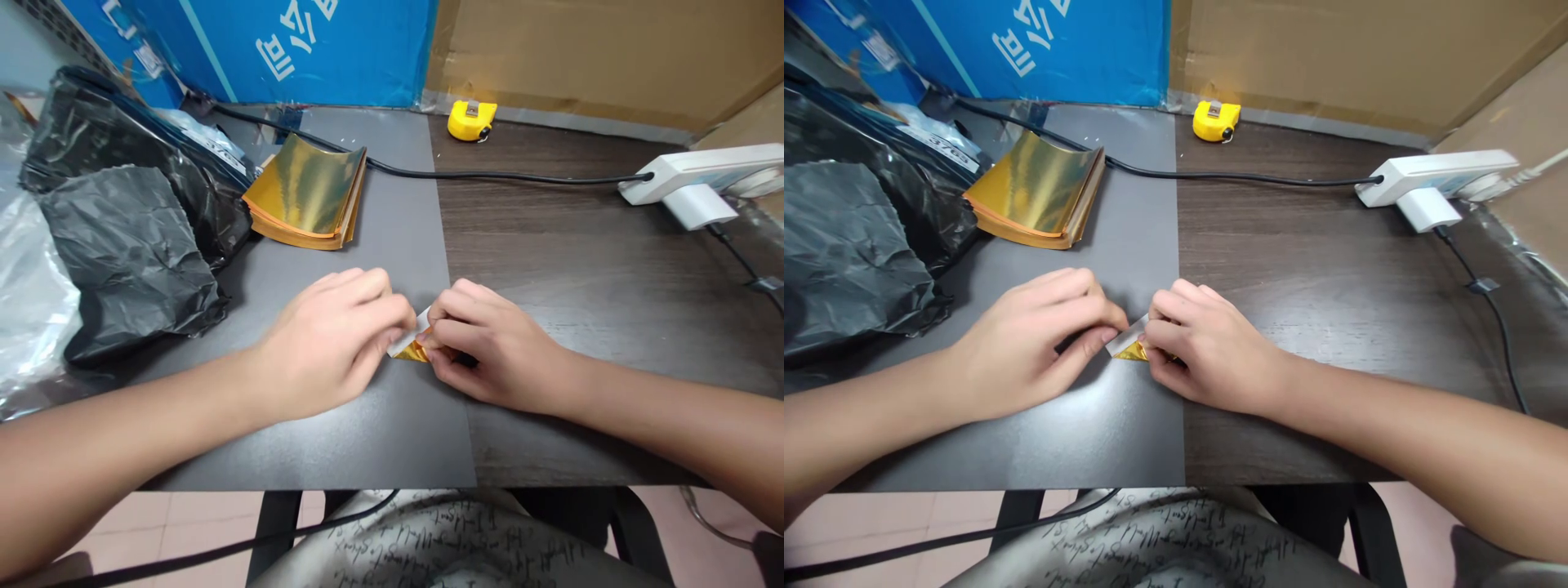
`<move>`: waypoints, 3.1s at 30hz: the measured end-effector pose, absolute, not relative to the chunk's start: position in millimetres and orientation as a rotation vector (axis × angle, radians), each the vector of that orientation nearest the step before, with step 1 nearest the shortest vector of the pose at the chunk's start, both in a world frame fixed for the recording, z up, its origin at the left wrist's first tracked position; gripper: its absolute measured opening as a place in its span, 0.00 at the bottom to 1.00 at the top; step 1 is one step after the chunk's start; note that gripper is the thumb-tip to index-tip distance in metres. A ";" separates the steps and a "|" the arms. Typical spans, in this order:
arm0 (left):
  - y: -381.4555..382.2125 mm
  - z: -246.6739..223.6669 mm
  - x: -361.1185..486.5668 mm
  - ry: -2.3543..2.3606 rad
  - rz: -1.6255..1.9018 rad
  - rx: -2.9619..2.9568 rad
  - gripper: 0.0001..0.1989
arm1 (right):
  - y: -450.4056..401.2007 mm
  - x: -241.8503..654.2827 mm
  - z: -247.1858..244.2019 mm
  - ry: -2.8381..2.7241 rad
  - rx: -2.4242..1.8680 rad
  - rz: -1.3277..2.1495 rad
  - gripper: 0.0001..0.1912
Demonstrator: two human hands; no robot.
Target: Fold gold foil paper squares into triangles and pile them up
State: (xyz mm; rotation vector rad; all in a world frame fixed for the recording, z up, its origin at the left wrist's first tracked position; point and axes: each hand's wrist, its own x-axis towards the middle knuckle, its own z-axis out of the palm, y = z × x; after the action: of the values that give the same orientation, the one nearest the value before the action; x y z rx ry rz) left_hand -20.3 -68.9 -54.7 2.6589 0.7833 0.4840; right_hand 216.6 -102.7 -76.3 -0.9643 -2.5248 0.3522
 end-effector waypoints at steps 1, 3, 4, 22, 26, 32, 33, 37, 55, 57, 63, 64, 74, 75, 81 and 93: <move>-69.3 -57.1 -20.0 0.712 0.534 2.729 0.12 | -102.6 216.6 -76.4 -2.523 -0.964 0.355 0.10; -69.7 -62.0 -20.3 0.555 0.548 2.862 0.13 | -102.6 216.7 -76.5 -2.520 -0.964 0.364 0.10; -69.4 -64.1 -20.8 0.493 0.531 2.912 0.13 | -102.6 216.7 -76.6 -2.516 -0.962 0.369 0.09; -73.9 -68.4 -19.7 0.343 0.433 3.061 0.11 | -83.4 252.6 -62.4 -2.667 -0.474 0.631 0.11; -77.7 -62.1 -18.4 0.368 0.363 3.132 0.10 | -83.6 253.7 -59.9 -2.752 -0.448 0.628 0.08; -77.7 -62.1 -19.1 0.355 0.322 3.136 0.11 | -81.5 256.3 -56.8 -2.740 -0.441 0.730 0.08; -76.0 -63.4 -19.7 0.343 0.341 3.127 0.11 | -81.3 256.6 -57.2 -2.720 -0.437 0.751 0.07; -62.5 -66.3 -22.0 0.233 0.359 3.032 0.11 | -82.5 255.2 -61.8 -2.636 -0.460 0.763 0.08; -54.7 -60.8 -19.9 0.105 0.384 2.875 0.12 | -77.1 250.8 -71.9 -2.598 -0.392 0.545 0.06; -51.7 -61.2 -19.8 0.165 0.451 2.881 0.11 | -78.2 247.7 -73.3 -2.570 -0.412 0.561 0.06; -46.8 -63.0 -19.1 0.065 0.402 2.869 0.11 | -78.8 244.2 -77.4 -2.545 -0.467 0.517 0.08; -49.0 -63.4 -18.4 0.031 0.396 2.879 0.12 | -78.8 244.1 -77.8 -2.547 -0.462 0.516 0.08; -108.9 -59.7 -7.5 -0.070 0.501 3.009 0.27 | -98.1 230.7 -71.9 -2.624 -0.209 0.723 0.17; -116.4 -58.6 -6.8 -0.105 0.529 3.012 0.24 | -100.9 228.3 -71.8 -2.625 -0.164 0.755 0.19; -139.5 -57.9 -4.7 -0.057 0.665 2.985 0.12 | -111.0 217.9 -75.5 -2.658 -0.076 0.695 0.20; -112.5 -62.2 -6.3 0.111 0.661 2.989 0.13 | -102.3 226.3 -78.9 -2.625 -0.323 0.423 0.15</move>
State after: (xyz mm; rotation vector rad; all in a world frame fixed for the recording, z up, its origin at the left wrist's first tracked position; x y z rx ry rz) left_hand -6.3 -112.5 -62.2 2.9894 0.1113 0.6615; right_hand 226.3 -102.3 -78.9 -0.3235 -2.6246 0.4231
